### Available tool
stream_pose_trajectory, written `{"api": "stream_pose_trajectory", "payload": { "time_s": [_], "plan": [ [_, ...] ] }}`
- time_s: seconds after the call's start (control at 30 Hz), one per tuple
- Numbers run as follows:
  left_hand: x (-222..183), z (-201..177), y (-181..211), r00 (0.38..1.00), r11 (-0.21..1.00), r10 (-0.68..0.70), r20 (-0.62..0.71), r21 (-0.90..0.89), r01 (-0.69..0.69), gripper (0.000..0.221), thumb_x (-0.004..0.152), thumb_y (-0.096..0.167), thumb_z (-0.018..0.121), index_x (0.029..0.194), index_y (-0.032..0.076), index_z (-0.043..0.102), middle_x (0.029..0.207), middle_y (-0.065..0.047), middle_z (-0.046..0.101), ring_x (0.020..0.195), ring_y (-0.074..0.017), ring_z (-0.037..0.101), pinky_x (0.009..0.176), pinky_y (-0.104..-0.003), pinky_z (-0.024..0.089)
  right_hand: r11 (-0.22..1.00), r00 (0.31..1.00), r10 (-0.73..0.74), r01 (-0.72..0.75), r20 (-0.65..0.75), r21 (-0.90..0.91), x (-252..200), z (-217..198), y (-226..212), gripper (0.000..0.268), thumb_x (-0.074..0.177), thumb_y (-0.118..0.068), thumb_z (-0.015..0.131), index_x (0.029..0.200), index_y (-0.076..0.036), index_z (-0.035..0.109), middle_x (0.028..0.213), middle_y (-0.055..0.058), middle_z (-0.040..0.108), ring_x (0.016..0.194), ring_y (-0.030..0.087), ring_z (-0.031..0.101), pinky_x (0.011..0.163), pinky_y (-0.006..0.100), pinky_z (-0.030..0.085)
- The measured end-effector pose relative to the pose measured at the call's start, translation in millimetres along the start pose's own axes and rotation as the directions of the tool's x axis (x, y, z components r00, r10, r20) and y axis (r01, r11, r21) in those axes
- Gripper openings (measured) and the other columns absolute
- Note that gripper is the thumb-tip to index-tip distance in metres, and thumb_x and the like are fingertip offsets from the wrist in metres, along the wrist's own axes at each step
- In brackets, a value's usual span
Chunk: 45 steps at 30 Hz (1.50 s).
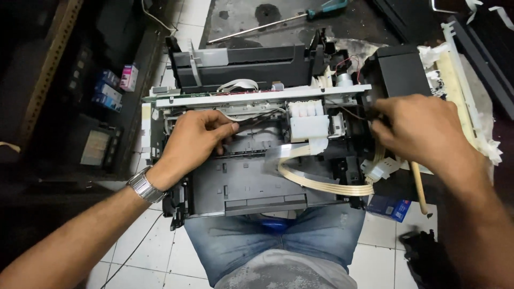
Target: Routing ribbon cables and attaching internal components during the repair of an inkjet printer.
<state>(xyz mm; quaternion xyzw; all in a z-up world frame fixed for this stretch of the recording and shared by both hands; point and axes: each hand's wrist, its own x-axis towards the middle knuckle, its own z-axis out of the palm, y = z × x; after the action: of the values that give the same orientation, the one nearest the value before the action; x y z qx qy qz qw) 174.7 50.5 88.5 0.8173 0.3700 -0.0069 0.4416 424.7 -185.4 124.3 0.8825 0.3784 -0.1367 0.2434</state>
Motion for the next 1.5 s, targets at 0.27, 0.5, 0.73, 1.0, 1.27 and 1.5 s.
{"api": "stream_pose_trajectory", "payload": {
  "time_s": [0.27, 0.5, 0.73, 1.0, 1.27, 1.5],
  "plan": [
    [7.2, 1.2, -3.5, 0.999, 0.984, -0.033, -0.035, 0.174, 0.039, 0.016, 0.088, 0.023, 0.063, 0.081, 0.016, 0.076, 0.055, -0.002, 0.07, 0.055, -0.0133, 0.066, 0.072, -0.031, 0.05, 0.921, 1.0, 0.02, -0.02, 0.004, 0.389, 3.8, -15.0, -2.1, 0.041, 0.102, -0.051, 0.058, 0.131, -0.024, 0.07, 0.07, 0.007, 0.073, 0.062, 0.019, 0.061, 0.059, 0.033, 0.05],
    [-0.1, -3.7, -26.4, 0.933, 0.86, 0.36, 0.012, 0.383, -0.337, 0.018, 0.1, 0.02, 0.059, 0.099, 0.006, 0.07, 0.094, -0.009, 0.075, 0.081, -0.0281, 0.069, 0.073, -0.043, 0.055, 0.906, 0.995, -0.082, 0.096, -0.05, 0.412, 10.6, -13.0, 1.0, 0.039, 0.101, -0.045, 0.061, 0.131, -0.021, 0.069, 0.094, 0.004, 0.081, 0.076, 0.019, 0.076, 0.079, 0.04, 0.063],
    [-5.6, -8.7, -27.8, 0.907, 0.721, 0.422, 0.019, 0.599, -0.348, 0.014, 0.099, 0.018, 0.055, 0.105, 0.008, 0.063, 0.098, -0.008, 0.063, 0.073, -0.0353, 0.066, 0.059, -0.052, 0.055, 0.976, 0.972, -0.172, 0.19, -0.161, 0.105, 19.3, -3.8, -16.9, 0.041, 0.101, -0.053, 0.054, 0.133, -0.032, 0.066, 0.117, -0.004, 0.075, 0.101, 0.021, 0.075, 0.082, 0.049, 0.065],
    [-10.8, -10.5, -30.1, 0.9, 0.698, 0.421, 0.114, 0.593, -0.402, 0.012, 0.101, 0.022, 0.055, 0.101, 0.011, 0.058, 0.096, -0.006, 0.057, 0.072, -0.0329, 0.063, 0.054, -0.05, 0.052, 0.96, 0.952, -0.157, 0.21, -0.263, 0.187, 12.5, 4.8, -5.7, 0.039, 0.103, -0.045, 0.051, 0.138, -0.034, 0.064, 0.109, -0.006, 0.079, 0.093, 0.023, 0.077, 0.086, 0.053, 0.063],
    [2.5, 6.2, -20.1, 0.857, 0.668, 0.502, 0.119, 0.576, -0.471, 0.017, 0.101, 0.021, 0.055, 0.111, 0.014, 0.066, 0.094, -0.003, 0.064, 0.07, -0.0312, 0.065, 0.052, -0.049, 0.053, 0.986, 0.999, 0.045, -0.048, 0.023, 0.163, -10.3, -7.6, 8.8, 0.046, 0.104, -0.052, 0.048, 0.147, -0.037, 0.055, 0.062, -0.002, 0.074, 0.053, 0.007, 0.068, 0.058, 0.025, 0.061],
    [7.3, 13.6, -21.1, 0.846, 0.664, 0.529, 0.069, 0.588, -0.463, 0.018, 0.096, 0.016, 0.06, 0.11, 0.013, 0.07, 0.091, -0.004, 0.069, 0.072, -0.0339, 0.068, 0.054, -0.05, 0.054, 0.922, 0.969, -0.08, 0.161, -0.235, 0.352, -5.0, 23.2, 25.3, 0.052, 0.097, -0.046, 0.055, 0.141, -0.019, 0.063, 0.132, 0.001, 0.071, 0.093, 0.016, 0.08, 0.077, 0.044, 0.068]
  ]
}}
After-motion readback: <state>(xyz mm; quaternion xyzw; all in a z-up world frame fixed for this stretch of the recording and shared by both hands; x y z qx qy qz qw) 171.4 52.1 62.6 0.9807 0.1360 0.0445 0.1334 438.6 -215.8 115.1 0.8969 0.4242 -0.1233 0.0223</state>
